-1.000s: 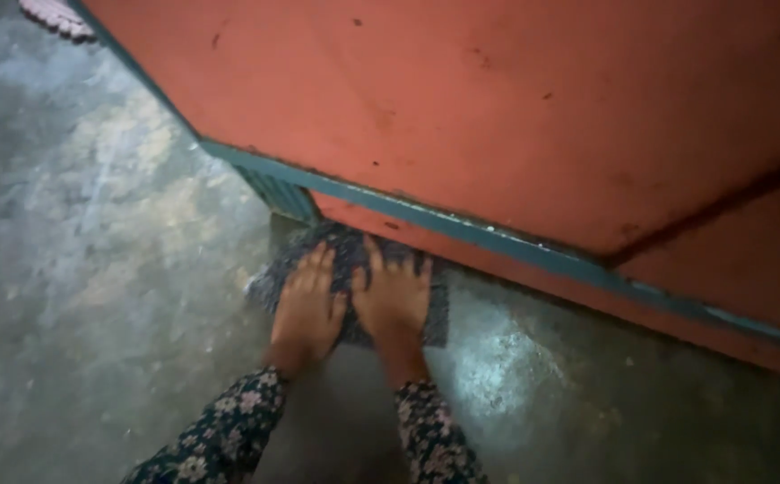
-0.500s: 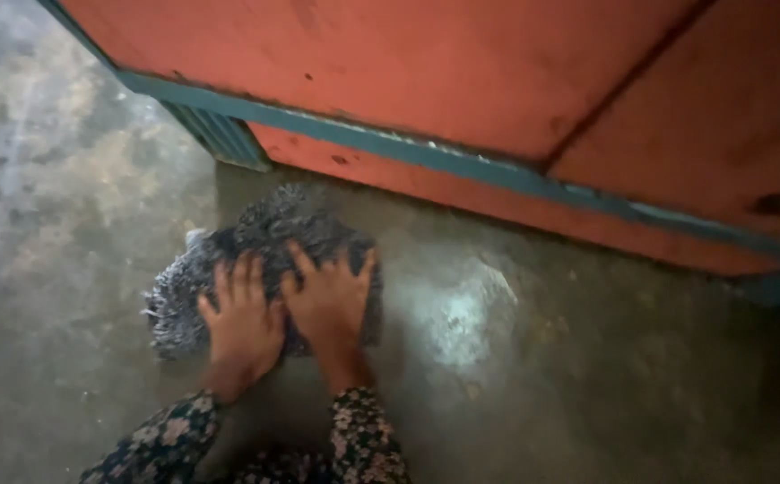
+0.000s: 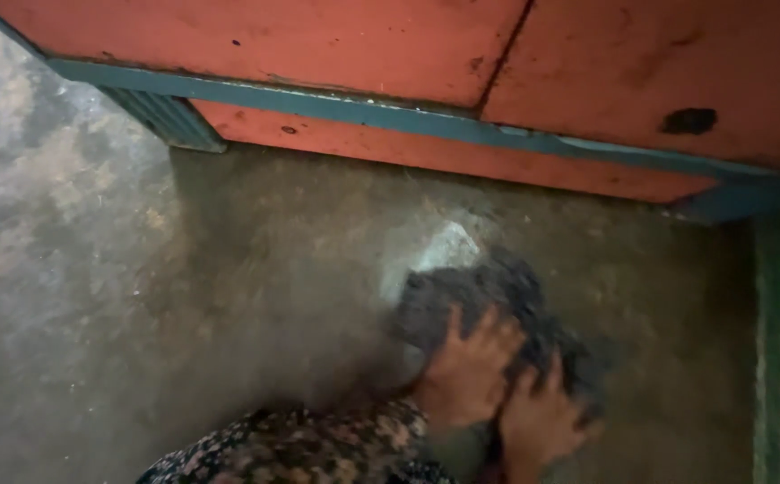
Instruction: The recorder uses a wet cloth and a bucket of water to scrub the floor and the base of the walls in a transition area of a house.
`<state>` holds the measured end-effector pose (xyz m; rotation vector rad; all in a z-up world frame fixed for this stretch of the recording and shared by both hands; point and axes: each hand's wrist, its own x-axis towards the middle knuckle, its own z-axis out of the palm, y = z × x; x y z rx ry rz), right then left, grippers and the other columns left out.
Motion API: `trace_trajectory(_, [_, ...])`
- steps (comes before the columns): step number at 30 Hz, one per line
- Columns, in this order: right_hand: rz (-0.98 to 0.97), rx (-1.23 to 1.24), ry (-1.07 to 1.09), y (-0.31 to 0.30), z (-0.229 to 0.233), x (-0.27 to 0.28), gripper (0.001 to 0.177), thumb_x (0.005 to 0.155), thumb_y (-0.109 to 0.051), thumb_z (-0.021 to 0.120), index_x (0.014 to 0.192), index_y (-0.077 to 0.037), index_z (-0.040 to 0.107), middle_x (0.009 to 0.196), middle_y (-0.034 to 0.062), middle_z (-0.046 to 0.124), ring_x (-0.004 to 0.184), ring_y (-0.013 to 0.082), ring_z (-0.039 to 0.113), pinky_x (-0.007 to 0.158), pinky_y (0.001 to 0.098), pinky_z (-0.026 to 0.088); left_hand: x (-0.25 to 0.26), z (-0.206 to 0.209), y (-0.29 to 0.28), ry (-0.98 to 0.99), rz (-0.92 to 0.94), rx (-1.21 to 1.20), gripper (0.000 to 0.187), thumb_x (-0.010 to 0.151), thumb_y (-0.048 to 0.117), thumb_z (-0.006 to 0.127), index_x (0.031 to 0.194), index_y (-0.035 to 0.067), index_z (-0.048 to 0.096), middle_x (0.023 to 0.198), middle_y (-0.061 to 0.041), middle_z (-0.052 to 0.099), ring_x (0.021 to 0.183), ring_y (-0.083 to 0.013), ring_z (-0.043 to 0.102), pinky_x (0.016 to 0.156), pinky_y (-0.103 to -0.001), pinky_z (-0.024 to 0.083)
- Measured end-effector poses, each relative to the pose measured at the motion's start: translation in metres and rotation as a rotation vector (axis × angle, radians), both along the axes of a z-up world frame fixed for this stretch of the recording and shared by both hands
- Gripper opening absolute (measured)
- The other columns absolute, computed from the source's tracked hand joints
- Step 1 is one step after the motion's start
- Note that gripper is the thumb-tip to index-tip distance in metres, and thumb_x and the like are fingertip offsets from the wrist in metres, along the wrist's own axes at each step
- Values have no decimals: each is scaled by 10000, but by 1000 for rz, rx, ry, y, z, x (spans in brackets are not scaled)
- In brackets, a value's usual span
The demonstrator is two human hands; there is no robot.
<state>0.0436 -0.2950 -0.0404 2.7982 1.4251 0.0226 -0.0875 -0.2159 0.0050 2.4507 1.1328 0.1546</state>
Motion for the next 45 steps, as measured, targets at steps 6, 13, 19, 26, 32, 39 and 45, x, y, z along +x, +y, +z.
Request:
trace_trajectory(6, [-255,-190,-3,-83,-32,-16,590,969,-591,292,1464,-290,408,1507,71,569,1258,481,461,1046,735,60,-20,-7,-42,-37,-371,82,671,981,430,435,1569,113,382,1669,-87,305,1576,-348,205,1211,-733,105])
trace_trajectory(13, [-228,-292,162,-15,63,-152,646,906,-594,364,1523,-407,330,1408,140,592,1351,432,413,1070,748,40,-141,41,-25,27,-130,-76,647,937,303,614,1529,133,413,1639,-109,335,1492,-360,282,1135,-734,177])
trace_trajectory(19, [139,-203,457,76,85,-196,619,959,-592,419,1549,-429,333,1239,233,668,1399,471,378,1106,769,0,-186,7,20,209,445,47,594,974,467,401,1539,283,385,1662,-7,262,1525,-331,192,1106,-789,73])
trace_trajectory(26, [389,-22,437,149,72,-145,597,958,-601,396,1520,-404,433,1272,206,673,1421,440,399,1176,712,-13,-142,-14,81,214,660,69,570,1046,446,281,1576,245,343,1712,-36,122,1553,-410,20,1044,-857,-60])
trace_trajectory(32, [203,-8,364,145,54,-50,622,949,-631,390,1525,-400,427,1407,150,596,1448,398,364,1179,685,-17,-32,1,102,322,459,-16,647,1014,497,276,1591,206,249,1692,-64,72,1532,-400,-37,1038,-838,-50])
trace_trajectory(39, [-146,-19,260,31,27,50,664,960,-659,347,1537,-339,419,1554,90,454,1457,374,350,1128,720,15,81,27,21,188,119,-67,648,1011,519,287,1550,166,354,1664,-80,197,1536,-401,51,1093,-803,-4])
trace_trajectory(45, [-302,-201,34,-111,16,-8,632,999,-597,336,1530,-277,454,1556,50,483,1431,351,439,1174,690,72,37,21,-90,11,-131,-109,542,1033,381,402,1487,95,476,1658,-108,291,1538,-361,183,1171,-716,71])
